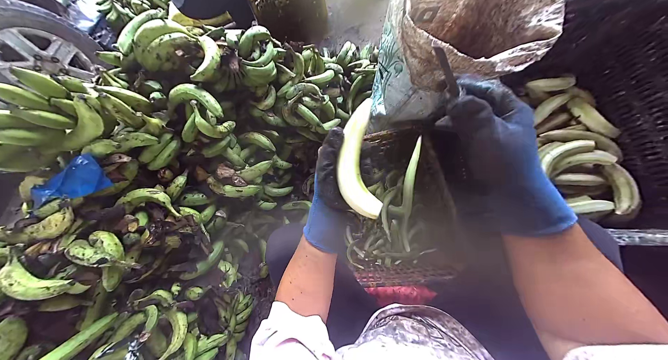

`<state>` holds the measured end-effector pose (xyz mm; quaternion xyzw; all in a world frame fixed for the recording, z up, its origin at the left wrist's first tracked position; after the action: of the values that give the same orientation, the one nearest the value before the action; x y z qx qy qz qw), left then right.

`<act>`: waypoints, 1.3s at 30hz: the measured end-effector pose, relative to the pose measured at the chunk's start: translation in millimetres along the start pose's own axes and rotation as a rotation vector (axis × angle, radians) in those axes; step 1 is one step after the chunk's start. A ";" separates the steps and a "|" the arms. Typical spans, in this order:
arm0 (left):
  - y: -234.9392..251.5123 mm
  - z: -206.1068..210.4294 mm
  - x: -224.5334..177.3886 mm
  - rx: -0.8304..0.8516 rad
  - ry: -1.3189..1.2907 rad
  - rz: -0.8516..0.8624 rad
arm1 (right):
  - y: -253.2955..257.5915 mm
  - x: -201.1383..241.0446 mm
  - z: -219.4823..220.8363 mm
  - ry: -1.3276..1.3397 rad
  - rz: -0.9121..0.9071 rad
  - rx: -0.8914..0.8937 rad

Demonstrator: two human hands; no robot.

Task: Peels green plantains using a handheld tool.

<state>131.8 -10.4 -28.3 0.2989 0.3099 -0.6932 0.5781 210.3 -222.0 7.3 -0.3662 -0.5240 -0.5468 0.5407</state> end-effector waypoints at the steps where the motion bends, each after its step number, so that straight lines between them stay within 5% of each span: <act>1: 1.2 -3.2 0.5 -0.020 -0.008 -0.005 | -8.9 1.5 11.9 0.135 0.060 0.103; 6: -4.0 -0.5 16.9 0.053 0.314 0.092 | -52.7 -20.0 77.8 0.351 0.443 0.488; 14: 26.7 20.4 41.6 0.142 0.226 0.085 | -43.2 -16.4 58.0 0.145 0.445 0.457; 19: -4.8 6.7 43.3 0.175 0.288 -0.133 | -17.7 -13.4 37.1 0.517 0.302 0.322; 24: -28.5 14.1 27.4 0.080 0.422 -0.025 | -26.9 -10.3 37.2 0.377 0.218 0.277; 29: -16.4 15.5 17.4 0.030 0.272 -0.016 | -3.3 -5.7 9.1 0.121 -0.159 0.099; 33: -10.2 4.4 -21.1 -0.090 0.264 0.231 | -26.4 6.8 41.4 -0.267 -0.484 0.380; 36: -23.1 -1.9 -32.1 -0.201 0.327 0.244 | -51.1 3.0 63.6 -0.531 -0.444 0.633; 39: -19.1 2.2 -32.2 -0.203 0.420 0.238 | -44.5 -5.2 60.2 -0.603 -0.385 0.505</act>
<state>117.7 10.4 -0.4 0.4110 0.4536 -0.5086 0.6055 157.7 -168.6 5.4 -0.2615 -0.8344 -0.3609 0.3243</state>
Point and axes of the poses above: each hand's wrist, its own y-axis towards the middle knuckle, its own z-axis out of the palm, x = y × z, the point moved 7 cm from there along y, towards the middle knuckle, and after that the axes turned 11 degrees about y, right-handed, at the moved point
